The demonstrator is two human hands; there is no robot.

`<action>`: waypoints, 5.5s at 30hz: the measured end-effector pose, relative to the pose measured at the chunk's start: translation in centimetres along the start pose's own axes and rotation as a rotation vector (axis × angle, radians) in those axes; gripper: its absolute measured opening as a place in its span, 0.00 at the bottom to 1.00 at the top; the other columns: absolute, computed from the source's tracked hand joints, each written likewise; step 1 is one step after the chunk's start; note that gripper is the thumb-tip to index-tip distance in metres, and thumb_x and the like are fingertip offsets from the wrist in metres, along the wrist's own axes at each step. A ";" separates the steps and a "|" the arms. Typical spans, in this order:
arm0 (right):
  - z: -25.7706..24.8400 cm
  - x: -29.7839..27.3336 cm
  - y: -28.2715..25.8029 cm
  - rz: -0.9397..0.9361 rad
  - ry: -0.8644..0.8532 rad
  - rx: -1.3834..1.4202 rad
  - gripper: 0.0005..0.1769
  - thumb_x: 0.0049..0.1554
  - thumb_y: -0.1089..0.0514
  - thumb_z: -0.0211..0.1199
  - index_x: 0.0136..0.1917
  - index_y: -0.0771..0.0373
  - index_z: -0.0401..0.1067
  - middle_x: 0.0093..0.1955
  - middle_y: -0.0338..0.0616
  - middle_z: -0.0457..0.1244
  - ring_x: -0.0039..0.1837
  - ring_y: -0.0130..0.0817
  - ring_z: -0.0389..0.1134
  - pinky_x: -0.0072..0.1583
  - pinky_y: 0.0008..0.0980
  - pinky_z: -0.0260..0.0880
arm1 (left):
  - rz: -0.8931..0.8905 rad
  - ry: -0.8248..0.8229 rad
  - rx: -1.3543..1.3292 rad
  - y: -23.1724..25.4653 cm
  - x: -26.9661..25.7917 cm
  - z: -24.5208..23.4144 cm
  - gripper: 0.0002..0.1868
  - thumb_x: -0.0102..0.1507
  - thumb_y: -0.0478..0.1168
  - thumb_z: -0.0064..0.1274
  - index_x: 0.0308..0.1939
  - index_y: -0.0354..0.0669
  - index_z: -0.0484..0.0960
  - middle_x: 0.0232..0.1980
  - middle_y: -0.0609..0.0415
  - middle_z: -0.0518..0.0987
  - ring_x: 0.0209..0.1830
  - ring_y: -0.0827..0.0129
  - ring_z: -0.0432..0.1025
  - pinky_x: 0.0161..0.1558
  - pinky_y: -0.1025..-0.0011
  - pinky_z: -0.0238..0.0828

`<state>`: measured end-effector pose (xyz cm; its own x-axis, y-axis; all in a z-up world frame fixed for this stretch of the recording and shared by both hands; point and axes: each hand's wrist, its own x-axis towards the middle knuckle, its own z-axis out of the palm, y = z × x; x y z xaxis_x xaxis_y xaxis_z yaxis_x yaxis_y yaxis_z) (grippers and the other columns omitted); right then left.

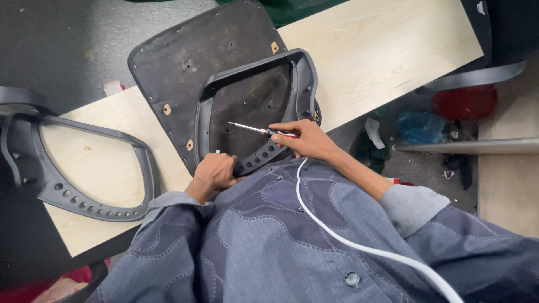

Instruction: The person uses a screwdriver to fasten screws into a black plastic chair frame resting on a wooden table. They repeatedly align the frame, insert screws, and tighten them while holding the frame steady with the other hand.

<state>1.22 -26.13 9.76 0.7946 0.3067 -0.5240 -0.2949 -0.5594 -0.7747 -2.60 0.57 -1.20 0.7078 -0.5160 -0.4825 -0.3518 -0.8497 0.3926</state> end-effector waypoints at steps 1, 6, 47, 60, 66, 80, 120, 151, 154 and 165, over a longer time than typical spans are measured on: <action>0.0 0.0 -0.1 0.011 0.007 -0.004 0.26 0.57 0.49 0.66 0.68 0.54 0.75 0.35 0.35 0.71 0.26 0.19 0.60 0.32 0.23 0.61 | 0.013 0.021 0.009 0.1 -0.1 -0.2 0.32 0.55 0.64 0.61 0.39 0.35 0.83 0.34 0.40 0.83 0.39 0.47 0.80 0.43 0.56 0.78; -0.1 -0.5 0.0 0.017 0.034 0.030 0.26 0.57 0.49 0.67 0.67 0.53 0.76 0.31 0.34 0.66 0.26 0.19 0.59 0.32 0.23 0.61 | 0.044 0.104 0.017 0.3 -0.3 -0.4 0.32 0.56 0.65 0.60 0.36 0.34 0.83 0.33 0.39 0.83 0.37 0.46 0.79 0.41 0.54 0.76; -2.6 -3.8 2.8 0.123 0.063 -0.105 0.29 0.53 0.50 0.70 0.68 0.55 0.74 0.36 0.39 0.68 0.29 0.22 0.63 0.35 0.26 0.66 | -0.205 -0.124 -0.265 2.2 5.0 4.2 0.35 0.58 0.53 0.57 0.69 0.48 0.75 0.70 0.43 0.73 0.74 0.53 0.64 0.74 0.58 0.59; -4.3 -2.1 4.0 -0.218 -0.025 -0.505 0.27 0.53 0.45 0.70 0.62 0.59 0.78 0.48 0.56 0.72 0.48 0.43 0.74 0.52 0.37 0.72 | -0.220 0.081 -0.303 -0.5 2.5 9.2 0.51 0.64 0.55 0.55 0.79 0.34 0.44 0.84 0.38 0.35 0.85 0.51 0.27 0.79 0.58 0.37; -3.2 -1.3 2.1 -0.228 -0.163 -0.624 0.23 0.52 0.47 0.69 0.60 0.57 0.79 0.51 0.54 0.72 0.52 0.46 0.75 0.56 0.38 0.72 | -0.405 0.059 -0.296 1.1 0.8 7.0 0.56 0.63 0.60 0.56 0.80 0.40 0.38 0.85 0.41 0.31 0.85 0.52 0.25 0.78 0.51 0.40; -1.7 0.7 -0.2 -0.220 -0.238 -0.723 0.22 0.51 0.50 0.69 0.59 0.58 0.79 0.50 0.50 0.73 0.51 0.43 0.76 0.54 0.36 0.75 | -0.544 -0.033 -0.477 -0.3 1.0 9.2 0.60 0.65 0.59 0.54 0.80 0.60 0.20 0.84 0.36 0.35 0.84 0.45 0.37 0.77 0.48 0.46; 1.8 4.6 -1.0 -0.282 -0.379 -0.919 0.20 0.50 0.55 0.69 0.56 0.60 0.80 0.50 0.53 0.72 0.51 0.46 0.75 0.58 0.37 0.74 | -0.539 -0.072 -0.512 0.2 0.4 7.4 0.60 0.64 0.53 0.56 0.81 0.61 0.20 0.84 0.35 0.34 0.84 0.46 0.35 0.79 0.51 0.43; 1.6 5.6 1.0 -0.364 -0.217 -0.778 0.24 0.40 0.57 0.76 0.51 0.66 0.80 0.49 0.54 0.72 0.53 0.45 0.74 0.57 0.37 0.74 | -0.079 -0.126 0.014 0.1 6.5 6.4 0.17 0.66 0.45 0.53 0.60 0.59 0.82 0.64 0.58 0.77 0.72 0.60 0.64 0.74 0.32 0.41; 1.6 5.5 0.6 -0.394 -0.244 -0.643 0.20 0.42 0.62 0.70 0.51 0.67 0.79 0.49 0.50 0.74 0.53 0.39 0.77 0.57 0.33 0.77 | -0.068 -0.146 -0.011 0.1 6.6 6.2 0.18 0.66 0.43 0.51 0.61 0.56 0.81 0.61 0.57 0.80 0.70 0.58 0.66 0.75 0.33 0.41; 3.2 3.2 -3.1 -0.085 -0.124 -0.887 0.29 0.55 0.36 0.65 0.54 0.63 0.80 0.48 0.57 0.71 0.53 0.51 0.73 0.58 0.43 0.74 | -0.079 -0.154 -0.037 0.0 6.8 6.4 0.20 0.62 0.39 0.51 0.59 0.56 0.83 0.59 0.56 0.81 0.69 0.58 0.66 0.77 0.37 0.40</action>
<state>2.91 -20.94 9.34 0.7172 0.4261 -0.5514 0.3210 -0.9043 -0.2813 -1.73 -3.64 -9.42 0.6295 -0.4603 -0.6260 -0.2739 -0.8854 0.3756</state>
